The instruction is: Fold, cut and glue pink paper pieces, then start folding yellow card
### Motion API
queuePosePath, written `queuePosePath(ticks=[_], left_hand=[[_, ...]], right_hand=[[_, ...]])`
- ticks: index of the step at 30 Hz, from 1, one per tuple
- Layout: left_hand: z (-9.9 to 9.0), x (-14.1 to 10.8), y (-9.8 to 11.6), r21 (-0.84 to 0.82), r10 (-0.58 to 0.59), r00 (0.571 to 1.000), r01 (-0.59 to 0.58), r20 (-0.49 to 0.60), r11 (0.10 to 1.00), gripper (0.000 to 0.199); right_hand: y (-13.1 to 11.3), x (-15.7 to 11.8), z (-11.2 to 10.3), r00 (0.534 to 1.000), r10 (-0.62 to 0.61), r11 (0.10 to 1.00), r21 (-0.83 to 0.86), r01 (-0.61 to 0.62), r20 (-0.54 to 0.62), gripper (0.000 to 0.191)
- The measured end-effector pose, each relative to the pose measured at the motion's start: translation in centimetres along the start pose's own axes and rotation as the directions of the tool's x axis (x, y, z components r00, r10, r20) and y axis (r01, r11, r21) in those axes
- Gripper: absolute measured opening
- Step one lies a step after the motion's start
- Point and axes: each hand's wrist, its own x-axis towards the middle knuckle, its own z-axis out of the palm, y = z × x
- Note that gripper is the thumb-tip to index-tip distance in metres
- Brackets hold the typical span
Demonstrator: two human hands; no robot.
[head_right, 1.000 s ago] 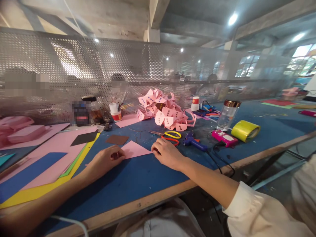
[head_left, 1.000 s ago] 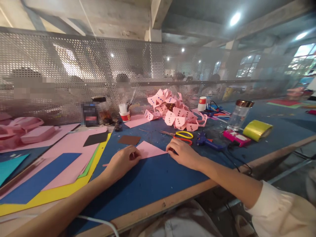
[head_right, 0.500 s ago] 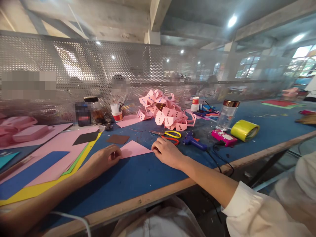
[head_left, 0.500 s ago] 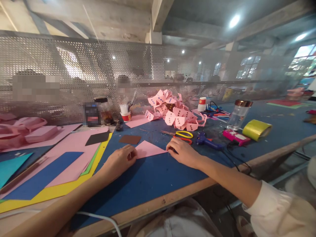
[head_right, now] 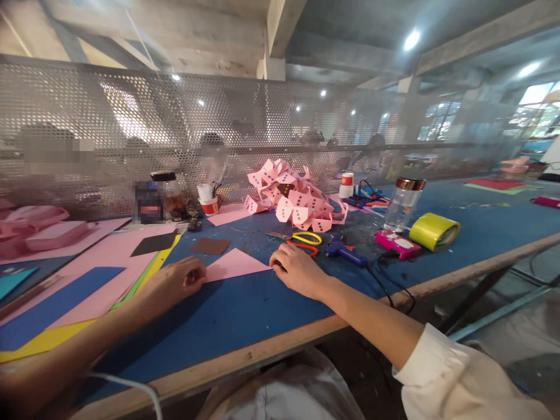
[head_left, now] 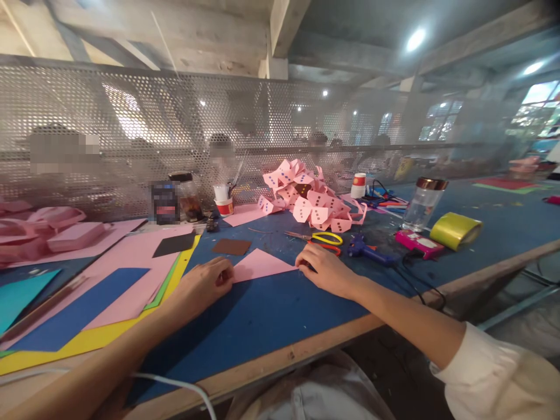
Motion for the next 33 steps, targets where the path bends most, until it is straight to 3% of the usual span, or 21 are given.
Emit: queuePosePath(ticks=[10, 15, 25, 29, 33], left_hand=[[-0.7, -0.5, -2.3, 0.089, -0.073, 0.996, 0.067, 0.058, 0.994, 0.011], [-1.3, -0.9, -2.2, 0.127, -0.095, 0.994, 0.089, 0.046, 0.988, 0.008], [-2.0, -1.2, -1.4, 0.207, -0.112, 0.989, 0.129, -0.092, 0.97, 0.012], [-1.4, -0.9, -0.5, 0.121, 0.057, 0.989, -0.04, -0.137, 0.992, 0.019], [-0.6, -0.9, 0.1, 0.038, 0.223, 0.969, -0.22, -0.108, 0.975, 0.023]], right_hand=[[0.1, 0.0, 0.2, 1.0, -0.002, 1.0, 0.003, 0.002, -0.007, 0.01], [0.1, 0.0, 0.2, 1.0, 0.002, 1.0, 0.002, -0.002, -0.007, 0.01], [-0.2, 0.0, 0.0, 1.0, -0.003, 1.0, -0.002, 0.003, -0.011, 0.011], [-0.2, 0.0, 0.0, 1.0, -0.002, 1.0, -0.007, 0.002, -0.014, 0.011], [-0.1, -0.1, 0.1, 1.0, -0.008, 1.0, -0.006, 0.008, -0.017, 0.01]])
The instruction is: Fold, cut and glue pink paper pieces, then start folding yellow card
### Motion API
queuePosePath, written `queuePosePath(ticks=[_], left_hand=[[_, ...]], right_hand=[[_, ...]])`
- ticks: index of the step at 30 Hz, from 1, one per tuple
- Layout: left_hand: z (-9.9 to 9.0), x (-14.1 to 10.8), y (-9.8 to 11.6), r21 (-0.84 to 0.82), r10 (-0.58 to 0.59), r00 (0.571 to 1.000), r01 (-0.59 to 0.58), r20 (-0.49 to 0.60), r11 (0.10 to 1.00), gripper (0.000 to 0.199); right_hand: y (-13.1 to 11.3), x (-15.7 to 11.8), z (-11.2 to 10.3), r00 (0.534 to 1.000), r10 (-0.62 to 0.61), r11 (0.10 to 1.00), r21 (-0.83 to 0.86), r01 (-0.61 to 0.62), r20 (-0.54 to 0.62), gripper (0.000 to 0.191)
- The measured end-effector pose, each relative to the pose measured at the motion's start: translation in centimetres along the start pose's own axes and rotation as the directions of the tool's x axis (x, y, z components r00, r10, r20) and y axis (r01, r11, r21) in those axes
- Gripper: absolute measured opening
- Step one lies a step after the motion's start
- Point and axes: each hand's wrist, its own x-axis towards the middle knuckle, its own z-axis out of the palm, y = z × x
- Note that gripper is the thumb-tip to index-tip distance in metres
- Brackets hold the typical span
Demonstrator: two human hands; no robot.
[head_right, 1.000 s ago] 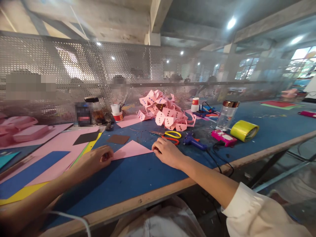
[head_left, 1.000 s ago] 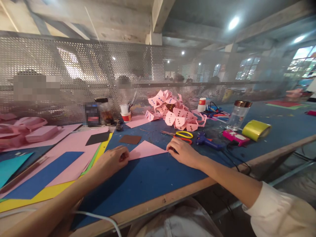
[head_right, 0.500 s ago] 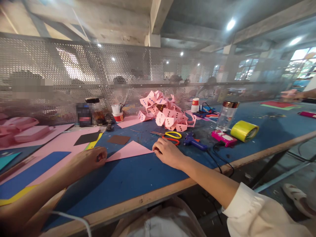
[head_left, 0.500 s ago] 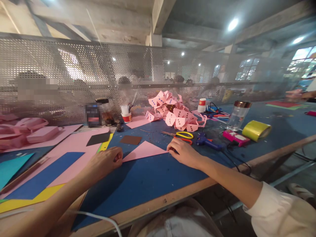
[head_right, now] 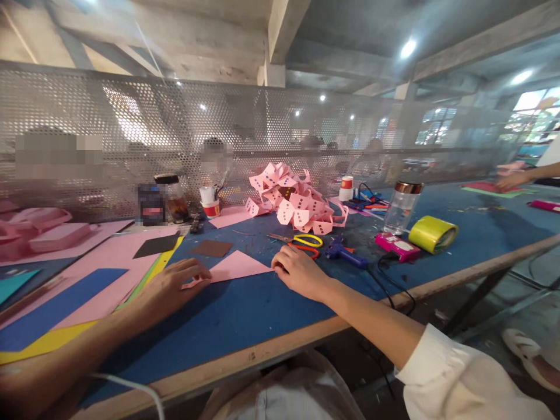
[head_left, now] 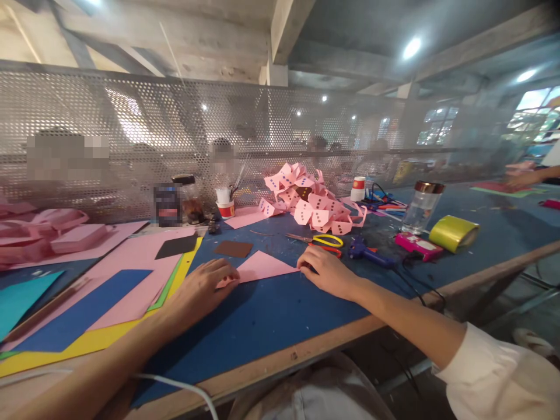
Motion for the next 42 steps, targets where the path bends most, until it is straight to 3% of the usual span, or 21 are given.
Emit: queuePosePath(ticks=[9, 15, 20, 29, 35, 42], left_hand=[[0.4, 0.0, -0.4, -0.007, 0.02, 0.999, -0.02, 0.039, 1.0, 0.024], [0.3, 0.0, 0.0, 0.073, 0.069, 0.997, -0.072, 0.034, 0.995, 0.027], [-0.1, -0.1, 0.2, 0.099, 0.094, 0.995, -0.097, 0.029, 0.99, 0.025], [-0.6, -0.3, 0.7, 0.151, 0.195, 0.98, -0.198, 0.032, 0.969, 0.028], [-0.5, -0.2, 0.7, 0.116, 0.197, 0.98, -0.196, 0.002, 0.974, 0.026], [-0.3, -0.1, 0.6, 0.191, 0.191, 0.979, -0.201, 0.068, 0.961, 0.03]], right_hand=[[-0.5, 1.3, -0.5, 0.997, -0.076, 0.997, -0.012, 0.076, -0.026, 0.008], [-1.5, 3.0, 0.6, 0.976, -0.205, 0.977, -0.051, 0.209, 0.073, 0.012], [-1.9, 3.1, 1.3, 0.969, -0.224, 0.957, -0.165, 0.239, 0.104, 0.016], [-2.6, 3.6, 0.7, 0.903, -0.357, 0.783, -0.45, 0.429, 0.239, 0.022], [-2.8, 3.8, 0.8, 0.903, -0.35, 0.765, -0.48, 0.429, 0.248, 0.022], [-3.1, 3.9, 0.5, 0.926, -0.305, 0.837, -0.4, 0.372, 0.222, 0.023]])
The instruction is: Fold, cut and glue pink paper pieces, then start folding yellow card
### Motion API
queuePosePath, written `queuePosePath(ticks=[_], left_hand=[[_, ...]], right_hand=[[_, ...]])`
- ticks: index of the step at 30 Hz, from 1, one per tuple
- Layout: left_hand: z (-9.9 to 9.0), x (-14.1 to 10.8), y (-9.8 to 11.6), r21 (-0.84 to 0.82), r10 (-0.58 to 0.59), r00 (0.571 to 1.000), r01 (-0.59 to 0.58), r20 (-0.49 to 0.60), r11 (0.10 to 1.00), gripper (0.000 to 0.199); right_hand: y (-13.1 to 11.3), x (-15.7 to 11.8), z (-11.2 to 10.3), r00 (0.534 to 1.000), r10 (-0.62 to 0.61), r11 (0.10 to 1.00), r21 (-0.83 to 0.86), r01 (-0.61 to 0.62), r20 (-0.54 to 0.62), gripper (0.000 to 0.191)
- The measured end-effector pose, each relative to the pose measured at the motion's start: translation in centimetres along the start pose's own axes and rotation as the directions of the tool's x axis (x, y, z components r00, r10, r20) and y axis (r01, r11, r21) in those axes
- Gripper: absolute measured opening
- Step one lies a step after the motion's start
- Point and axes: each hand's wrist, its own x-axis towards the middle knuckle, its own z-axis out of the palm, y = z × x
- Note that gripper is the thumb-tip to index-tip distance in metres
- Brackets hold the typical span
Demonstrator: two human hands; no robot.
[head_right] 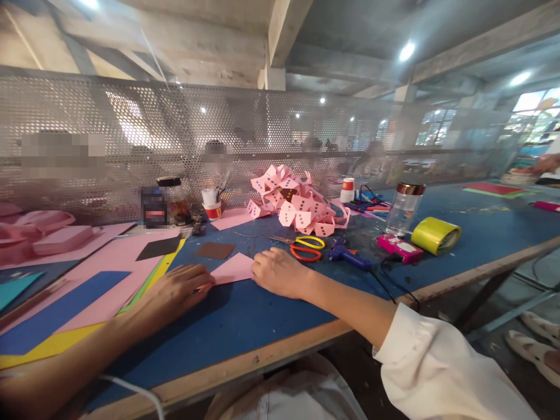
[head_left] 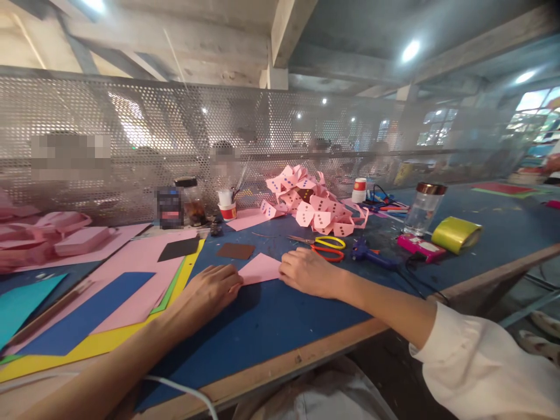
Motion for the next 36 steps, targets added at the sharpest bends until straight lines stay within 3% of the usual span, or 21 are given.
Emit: queuePosePath(ticks=[10, 19, 24, 30, 36], left_hand=[[1.0, 0.1, -0.3, -0.005, -0.05, 0.997, 0.05, -0.063, 0.999, 0.022], [0.6, 0.1, -0.1, -0.177, -0.163, 0.987, 0.162, 0.011, 0.971, 0.023], [1.5, 0.4, -1.2, -0.256, -0.308, 0.95, 0.311, 0.053, 0.915, 0.027], [1.6, 0.8, -1.6, -0.324, -0.44, 0.893, 0.446, 0.095, 0.835, 0.027], [1.3, 1.0, -1.3, -0.337, -0.493, 0.858, 0.511, 0.142, 0.791, 0.031]], right_hand=[[-0.1, 0.1, 1.1, 0.997, 0.026, 0.999, 0.038, -0.023, -0.072, 0.023], [0.4, 0.1, 1.8, 0.99, 0.124, 0.967, 0.234, -0.105, -0.067, 0.014], [0.7, 0.3, 1.8, 0.973, 0.23, 0.892, 0.4, -0.208, -0.006, 0.014], [0.9, 0.5, 2.5, 0.951, 0.309, 0.851, 0.439, -0.289, 0.029, 0.01], [0.8, 0.6, 2.3, 0.934, 0.353, 0.821, 0.462, -0.336, 0.05, 0.011]])
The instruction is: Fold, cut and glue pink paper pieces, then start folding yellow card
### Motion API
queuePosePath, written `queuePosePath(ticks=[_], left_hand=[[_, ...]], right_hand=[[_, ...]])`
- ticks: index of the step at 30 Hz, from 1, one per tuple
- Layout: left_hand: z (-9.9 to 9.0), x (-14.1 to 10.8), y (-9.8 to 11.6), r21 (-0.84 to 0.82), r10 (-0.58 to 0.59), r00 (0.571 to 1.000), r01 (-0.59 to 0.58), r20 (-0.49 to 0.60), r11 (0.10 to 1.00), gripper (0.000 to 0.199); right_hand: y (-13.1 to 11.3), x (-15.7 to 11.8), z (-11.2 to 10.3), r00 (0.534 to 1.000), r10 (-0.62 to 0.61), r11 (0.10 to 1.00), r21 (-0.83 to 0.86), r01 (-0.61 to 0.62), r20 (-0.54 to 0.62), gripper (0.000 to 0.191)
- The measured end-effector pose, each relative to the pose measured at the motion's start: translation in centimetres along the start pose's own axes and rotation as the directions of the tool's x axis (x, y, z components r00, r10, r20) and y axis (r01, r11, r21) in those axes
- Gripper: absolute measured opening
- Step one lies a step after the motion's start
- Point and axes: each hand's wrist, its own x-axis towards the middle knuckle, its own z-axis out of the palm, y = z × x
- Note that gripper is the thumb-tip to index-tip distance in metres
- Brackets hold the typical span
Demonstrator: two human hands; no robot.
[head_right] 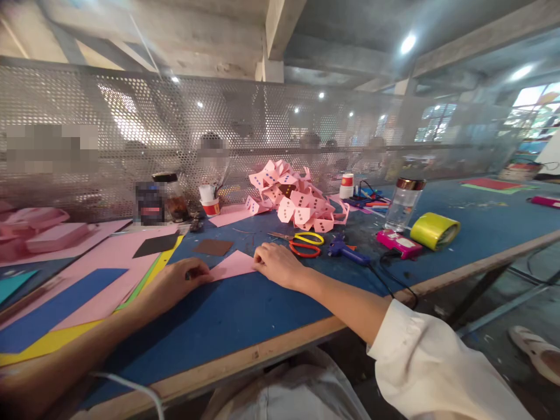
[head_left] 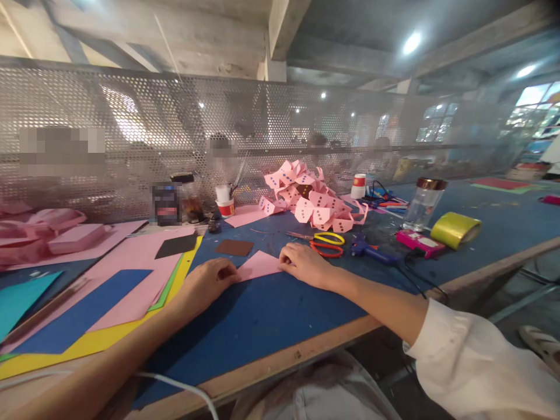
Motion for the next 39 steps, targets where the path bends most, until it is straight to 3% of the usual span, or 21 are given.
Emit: queuePosePath(ticks=[10, 18, 26, 33, 39], left_hand=[[0.1, 0.0, -0.2, -0.01, 0.039, 0.999, -0.039, -0.002, 0.999, 0.023], [0.2, -0.4, -0.1, 0.016, 0.184, 0.982, -0.184, -0.038, 0.983, 0.019], [0.5, -0.9, 0.1, 0.113, 0.36, 0.931, -0.353, -0.055, 0.929, 0.028], [0.1, -1.2, 0.8, 0.182, 0.355, 0.934, -0.345, -0.028, 0.921, 0.022], [0.4, -0.9, 0.5, 0.193, 0.376, 0.926, -0.366, -0.016, 0.91, 0.026]], right_hand=[[0.4, -0.3, 0.0, 1.0, 0.012, 0.999, 0.029, -0.013, 0.011, 0.006], [1.1, -0.9, -0.5, 1.0, 0.01, 0.999, 0.038, -0.01, 0.009, 0.015], [1.2, -0.9, -0.7, 1.0, 0.002, 0.999, 0.037, -0.002, -0.002, 0.018], [1.2, -0.9, -0.3, 0.999, 0.001, 1.0, 0.02, -0.001, -0.034, 0.019], [-0.2, 0.0, 0.3, 0.999, 0.003, 1.0, 0.011, -0.002, -0.049, 0.006]])
